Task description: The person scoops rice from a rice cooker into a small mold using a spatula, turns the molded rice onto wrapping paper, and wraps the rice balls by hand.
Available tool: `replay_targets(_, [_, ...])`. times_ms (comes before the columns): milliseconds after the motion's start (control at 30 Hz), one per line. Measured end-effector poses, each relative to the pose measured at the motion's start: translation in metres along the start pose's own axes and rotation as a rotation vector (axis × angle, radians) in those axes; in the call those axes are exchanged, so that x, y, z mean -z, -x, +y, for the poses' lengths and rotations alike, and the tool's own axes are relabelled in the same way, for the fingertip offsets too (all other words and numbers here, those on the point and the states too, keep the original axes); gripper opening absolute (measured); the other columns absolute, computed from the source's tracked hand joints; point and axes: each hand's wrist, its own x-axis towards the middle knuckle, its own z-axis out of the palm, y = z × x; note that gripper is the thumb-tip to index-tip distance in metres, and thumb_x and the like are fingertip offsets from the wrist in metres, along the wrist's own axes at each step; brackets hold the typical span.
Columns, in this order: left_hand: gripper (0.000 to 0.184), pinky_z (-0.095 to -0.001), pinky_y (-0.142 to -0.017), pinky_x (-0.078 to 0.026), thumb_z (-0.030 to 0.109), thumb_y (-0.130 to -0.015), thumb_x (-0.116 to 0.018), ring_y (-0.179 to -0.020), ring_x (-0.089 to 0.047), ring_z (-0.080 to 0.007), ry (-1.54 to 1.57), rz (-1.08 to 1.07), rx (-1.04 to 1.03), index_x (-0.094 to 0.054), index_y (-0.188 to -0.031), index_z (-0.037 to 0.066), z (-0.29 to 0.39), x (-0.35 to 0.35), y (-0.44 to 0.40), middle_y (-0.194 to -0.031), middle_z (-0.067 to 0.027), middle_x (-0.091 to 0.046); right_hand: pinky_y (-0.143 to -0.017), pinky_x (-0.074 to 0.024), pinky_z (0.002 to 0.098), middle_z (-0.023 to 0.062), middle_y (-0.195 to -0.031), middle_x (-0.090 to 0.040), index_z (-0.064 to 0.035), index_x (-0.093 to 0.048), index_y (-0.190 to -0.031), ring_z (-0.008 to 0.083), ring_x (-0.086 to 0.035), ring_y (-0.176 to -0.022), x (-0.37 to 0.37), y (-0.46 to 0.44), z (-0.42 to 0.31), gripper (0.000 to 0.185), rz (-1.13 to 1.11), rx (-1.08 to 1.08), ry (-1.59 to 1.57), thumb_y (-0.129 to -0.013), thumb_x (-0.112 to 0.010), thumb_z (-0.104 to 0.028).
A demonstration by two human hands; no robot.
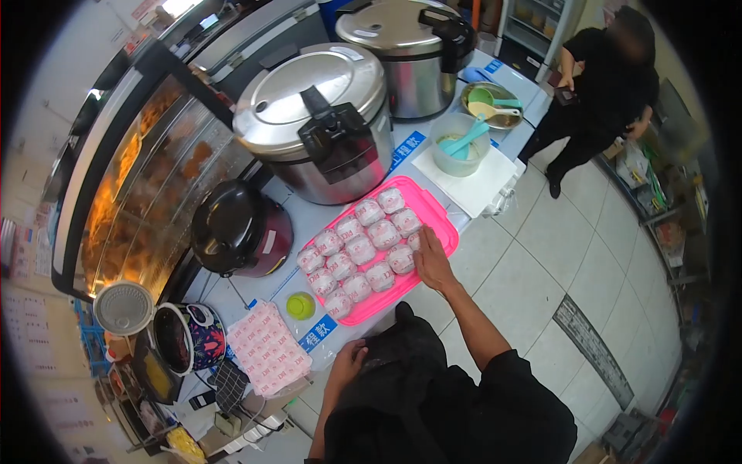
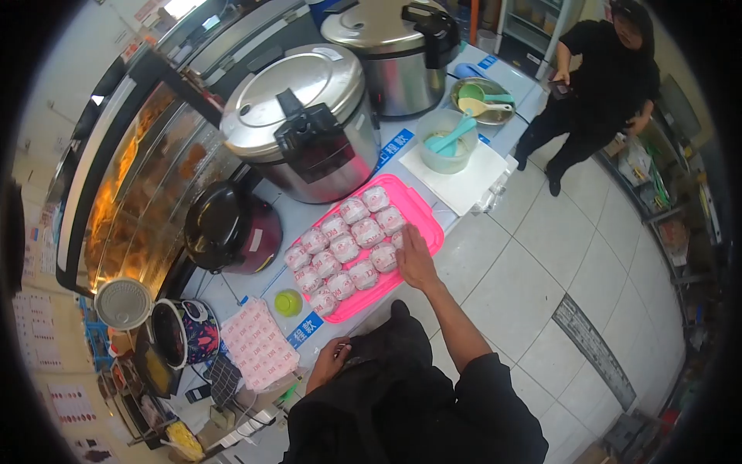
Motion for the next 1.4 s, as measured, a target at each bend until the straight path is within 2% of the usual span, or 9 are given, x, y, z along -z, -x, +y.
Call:
replay_targets(133, [0.038, -0.0409, -0.096, -0.056, 0.023, -0.103, -0.067, -0.113, -0.071, -0.0341, -0.028, 0.021, 0.004, -0.062, -0.131, -0.003, -0.009, 0.004, 0.007, -0.124, -0.0218, -0.071, -0.127, -0.0229, 0.0501, 0.0287, -0.161, -0.036, 0.01, -0.036, -0.154, 0.0439, -0.033, -0.151, 0.016, -0.013, 0.006, 0.06, -0.131, -0.157, -0.2, -0.098, -0.048, -0.009])
replay_targets(233, [0.039, -0.0403, -0.097, -0.055, 0.025, -0.102, -0.067, -0.113, -0.071, -0.0337, 0.012, 0.054, 0.032, -0.062, -0.131, -0.002, -0.025, 0.005, 0.016, -0.124, -0.0214, -0.07, -0.124, -0.0284, 0.0486, 0.0264, -0.156, -0.043, 0.0067, -0.041, -0.152, 0.0398, -0.039, -0.148, 0.031, 0.007, 0.006, 0.057, 0.099, -0.282, -0.342, -0.096, -0.045, -0.006])
replay_targets(300, [0.04, -0.04, -0.098, -0.055, 0.025, -0.102, -0.067, -0.113, -0.071, -0.0332, 0.056, 0.076, 0.079, -0.062, -0.131, -0.002, -0.037, 0.004, 0.028, -0.125, -0.0211, -0.07, -0.113, -0.0418, 0.0429, 0.021, -0.144, -0.056, 0.0009, -0.052, -0.144, 0.0321, -0.054, -0.136, 0.026, 0.035, 0.005, 0.048, 0.362, -0.357, -0.437, -0.097, -0.045, -0.003])
replay_targets(400, [0.039, -0.0397, -0.098, -0.055, 0.024, -0.102, -0.068, -0.113, -0.07, -0.0319, 0.078, 0.111, 0.07, -0.063, -0.131, -0.001, -0.059, 0.001, 0.048, -0.124, -0.0205, -0.07, -0.095, -0.05, 0.0375, 0.0155, -0.124, -0.064, 0.0002, -0.059, -0.13, 0.0254, -0.064, -0.118, 0.008, 0.085, -0.007, 0.037, 0.322, -0.367, -0.352, -0.096, -0.046, 0.001])
replay_targets(600, [0.041, -0.0401, -0.097, -0.055, 0.025, -0.099, -0.07, -0.112, -0.071, -0.0314, 0.049, -0.034, 0.042, -0.062, -0.131, 0.0, -0.113, 0.014, 0.058, -0.123, -0.019, -0.071, -0.07, -0.0544, 0.0321, 0.0124, -0.103, -0.069, 0.0011, -0.065, -0.111, 0.0196, -0.071, -0.078, -0.041, 0.165, -0.066, 0.024, -0.234, -0.195, -0.473, -0.094, -0.048, 0.005])
replay_targets(1067, [0.031, -0.0348, -0.087, -0.057, 0.017, -0.103, -0.063, -0.097, -0.075, -0.0218, 0.354, 0.386, 0.076, -0.063, -0.13, 0.003, -0.255, 0.158, 0.248, -0.101, -0.0152, -0.076, -0.071, -0.0545, 0.0337, 0.0134, -0.094, -0.071, 0.0013, -0.067, -0.108, 0.0223, -0.067, -0.076, -0.244, 0.123, -0.317, 0.016, -0.429, 0.169, -0.362, -0.098, -0.059, -0.008])
replay_targets(1200, [0.032, -0.0321, -0.089, -0.056, 0.018, -0.104, -0.063, -0.098, -0.073, -0.0183, 0.504, 0.471, -0.007, -0.062, -0.13, -0.001, -0.3, 0.18, 0.284, -0.101, -0.0116, -0.075, -0.089, -0.0545, 0.0444, 0.0243, -0.125, -0.064, 0.0001, -0.066, -0.119, 0.0365, -0.066, -0.104, -0.292, 0.144, -0.347, 0.035, -0.502, 0.348, 0.056, -0.092, -0.071, -0.022])
replay_targets(1267, [0.032, -0.0309, -0.088, -0.055, 0.021, -0.105, -0.062, -0.099, -0.072, -0.017, 0.54, 0.489, -0.03, -0.063, -0.129, -0.001, -0.303, 0.194, 0.284, -0.103, -0.0104, -0.075, -0.112, -0.0409, 0.0564, 0.0215, -0.148, -0.05, -0.0083, -0.058, -0.138, 0.0423, -0.045, -0.139, -0.3, 0.169, -0.359, 0.055, -0.435, 0.49, 0.145, -0.092, -0.072, -0.035])
replay_targets(1400, [0.03, -0.0323, -0.095, -0.055, 0.018, -0.106, -0.063, -0.104, -0.07, -0.0175, 0.635, 0.545, 0.032, -0.062, -0.129, -0.001, -0.297, 0.218, 0.266, -0.111, -0.011, -0.073, -0.117, -0.0325, 0.0613, 0.0183, -0.158, -0.042, -0.0142, -0.057, -0.143, 0.0406, -0.037, -0.147, -0.307, 0.189, -0.352, 0.062, -0.477, 0.729, 0.27, -0.094, -0.067, -0.051])
